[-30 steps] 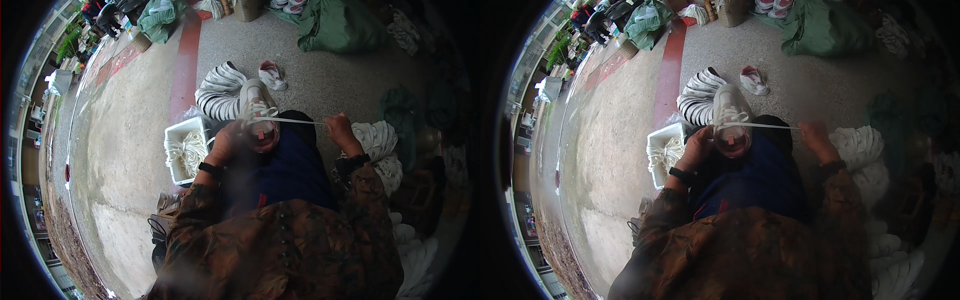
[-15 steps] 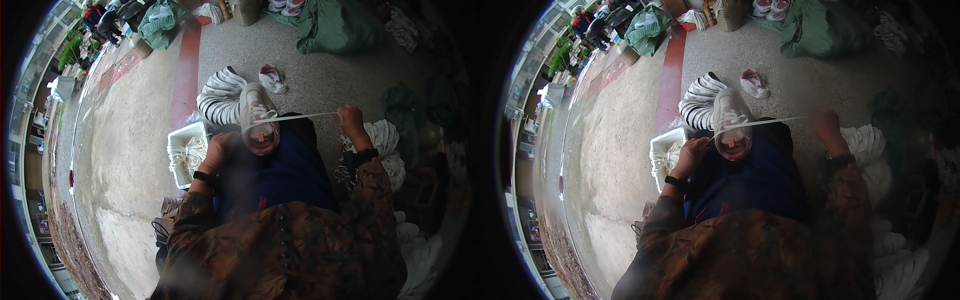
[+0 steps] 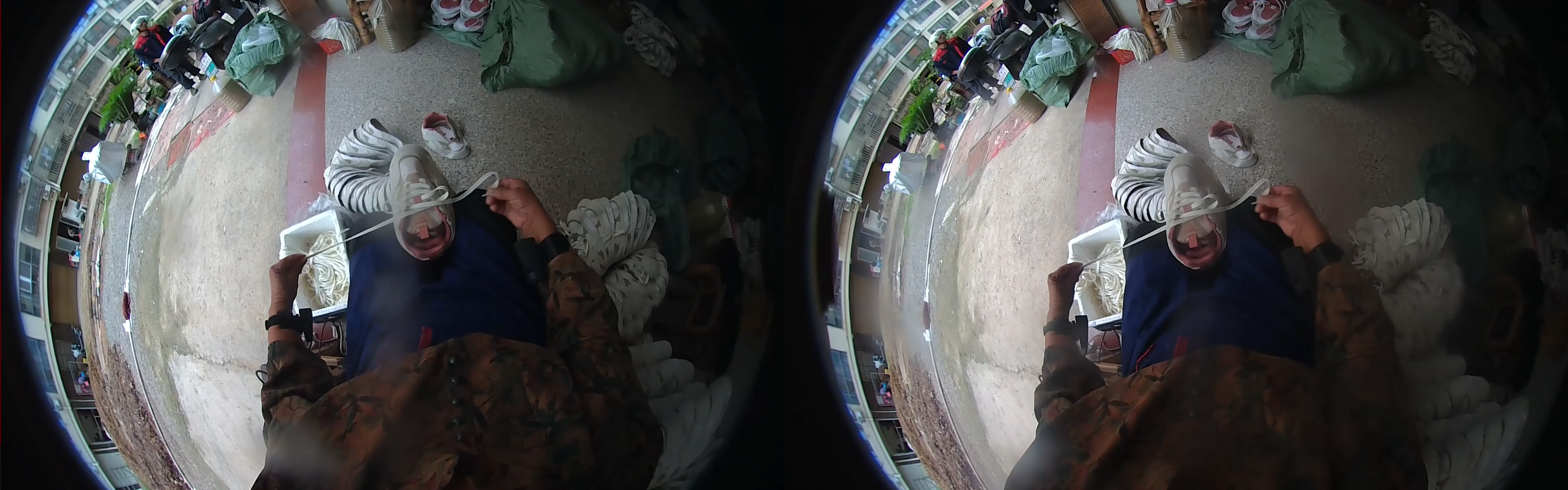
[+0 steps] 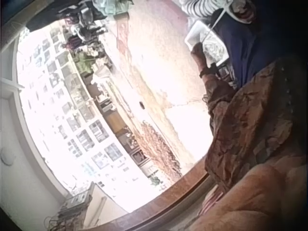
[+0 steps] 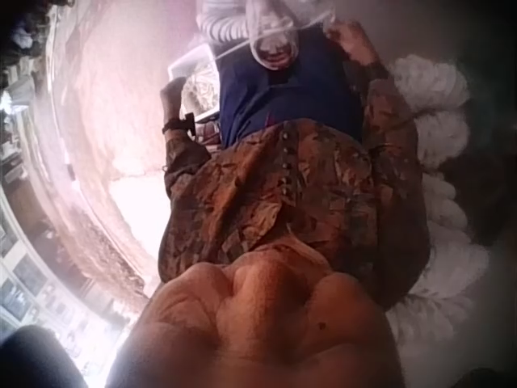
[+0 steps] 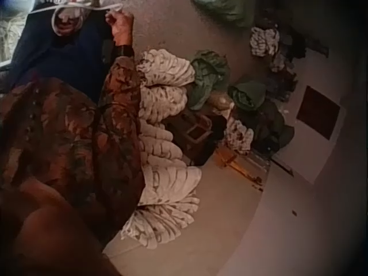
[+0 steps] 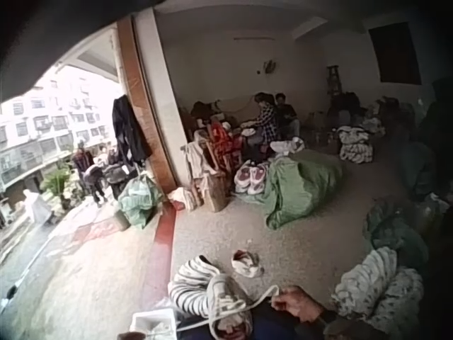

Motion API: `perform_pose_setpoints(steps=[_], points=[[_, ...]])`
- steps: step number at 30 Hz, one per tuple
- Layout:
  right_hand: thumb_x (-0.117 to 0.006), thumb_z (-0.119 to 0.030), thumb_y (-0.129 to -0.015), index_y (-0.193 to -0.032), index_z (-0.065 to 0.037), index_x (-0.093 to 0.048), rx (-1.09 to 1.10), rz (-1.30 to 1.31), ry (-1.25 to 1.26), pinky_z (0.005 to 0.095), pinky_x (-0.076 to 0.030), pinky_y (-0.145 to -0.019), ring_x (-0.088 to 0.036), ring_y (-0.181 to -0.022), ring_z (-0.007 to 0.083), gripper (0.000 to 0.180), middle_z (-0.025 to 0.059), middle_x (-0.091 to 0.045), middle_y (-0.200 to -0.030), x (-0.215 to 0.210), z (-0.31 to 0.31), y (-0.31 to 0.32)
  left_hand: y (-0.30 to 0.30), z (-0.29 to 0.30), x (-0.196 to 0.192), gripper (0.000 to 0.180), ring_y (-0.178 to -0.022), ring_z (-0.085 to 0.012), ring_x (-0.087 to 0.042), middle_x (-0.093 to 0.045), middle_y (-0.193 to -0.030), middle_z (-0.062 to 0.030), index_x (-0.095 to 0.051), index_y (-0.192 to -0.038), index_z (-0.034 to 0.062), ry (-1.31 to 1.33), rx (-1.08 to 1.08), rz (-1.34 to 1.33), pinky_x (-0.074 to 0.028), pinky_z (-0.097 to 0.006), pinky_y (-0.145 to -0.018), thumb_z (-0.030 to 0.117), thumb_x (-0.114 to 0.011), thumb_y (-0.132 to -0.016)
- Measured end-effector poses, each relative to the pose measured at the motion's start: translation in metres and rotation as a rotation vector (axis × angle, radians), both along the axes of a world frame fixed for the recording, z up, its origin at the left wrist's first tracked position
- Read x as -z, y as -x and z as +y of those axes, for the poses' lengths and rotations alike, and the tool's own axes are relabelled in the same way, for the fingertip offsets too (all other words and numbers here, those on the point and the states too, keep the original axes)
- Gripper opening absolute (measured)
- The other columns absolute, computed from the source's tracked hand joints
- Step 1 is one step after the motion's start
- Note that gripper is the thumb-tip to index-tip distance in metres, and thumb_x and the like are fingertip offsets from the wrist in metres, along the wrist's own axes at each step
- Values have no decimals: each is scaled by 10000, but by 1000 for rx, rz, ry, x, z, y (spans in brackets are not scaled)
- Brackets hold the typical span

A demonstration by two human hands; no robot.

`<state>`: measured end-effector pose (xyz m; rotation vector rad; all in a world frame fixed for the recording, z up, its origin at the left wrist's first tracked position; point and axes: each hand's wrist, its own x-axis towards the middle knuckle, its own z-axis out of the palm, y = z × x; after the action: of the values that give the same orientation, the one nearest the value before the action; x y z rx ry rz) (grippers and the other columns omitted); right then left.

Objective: Lacing shoelaces into a white sneaker during manufacturing.

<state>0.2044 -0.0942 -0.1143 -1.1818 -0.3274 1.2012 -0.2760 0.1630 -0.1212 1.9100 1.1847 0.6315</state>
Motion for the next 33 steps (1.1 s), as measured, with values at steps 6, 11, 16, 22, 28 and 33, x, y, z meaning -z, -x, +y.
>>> perform_pose_setpoints(steps=[6, 11, 16, 22, 28, 33], points=[[-655, -33, -779, -822, 21, -611, 24, -47, -65, 249, -503, -593, -611, -643, 136, 82, 78, -644, -759, 11, 47, 66, 17, -10, 21, 89, -645, -103, -587, -677, -749, -49, -707, -830, 11, 103, 13, 120, -479, -255, -616, 89, -693, -789], [-674, -45, -735, -700, 16, -609, 170, -450, 47, 276, -446, -546, -559, -595, 110, 96, 62, -608, -634, 28, 57, 69, -39, -38, -5, 167, -518, -33, -417, -460, -577, 58, -566, -705, 100, 665, -127, -478, -357, -215, -511, 155, -637, -846], [-686, -58, -681, -671, 11, -586, 73, -879, 103, 339, -449, -555, -569, -569, 186, 122, 126, -586, -609, 28, 66, 73, -86, -52, -4, 176, -533, -62, -353, -354, -616, 55, -479, -743, 118, 908, 98, -867, -301, -215, -486, 134, -543, -906], [-685, -99, -661, -664, -19, -601, -68, -1341, 187, 440, -492, -639, -627, -696, 363, 117, 188, -619, -686, -12, 72, 88, -145, -76, -26, 70, -693, -124, -507, -558, -812, -53, -516, -857, 51, 1028, 228, -769, -423, -241, -611, 103, -515, -904], [-693, -120, -653, -676, -40, -627, -311, -1670, 156, 455, -506, -646, -633, -706, 374, 107, 183, -632, -708, -4, 90, 85, -185, -87, -15, 131, -697, -87, -561, -607, -801, -16, -613, -954, 19, 967, 288, -534, -443, -215, -625, 98, -589, -853], [-654, -142, -701, -660, -27, -601, 25, -1261, 174, 446, -482, -573, -623, -653, 359, 133, 200, -589, -633, 7, 76, 87, -187, -84, 7, 70, -628, -96, -556, -616, -757, -24, -605, -856, 44, 654, 299, -586, -442, -213, -570, 103, -595, -891]])
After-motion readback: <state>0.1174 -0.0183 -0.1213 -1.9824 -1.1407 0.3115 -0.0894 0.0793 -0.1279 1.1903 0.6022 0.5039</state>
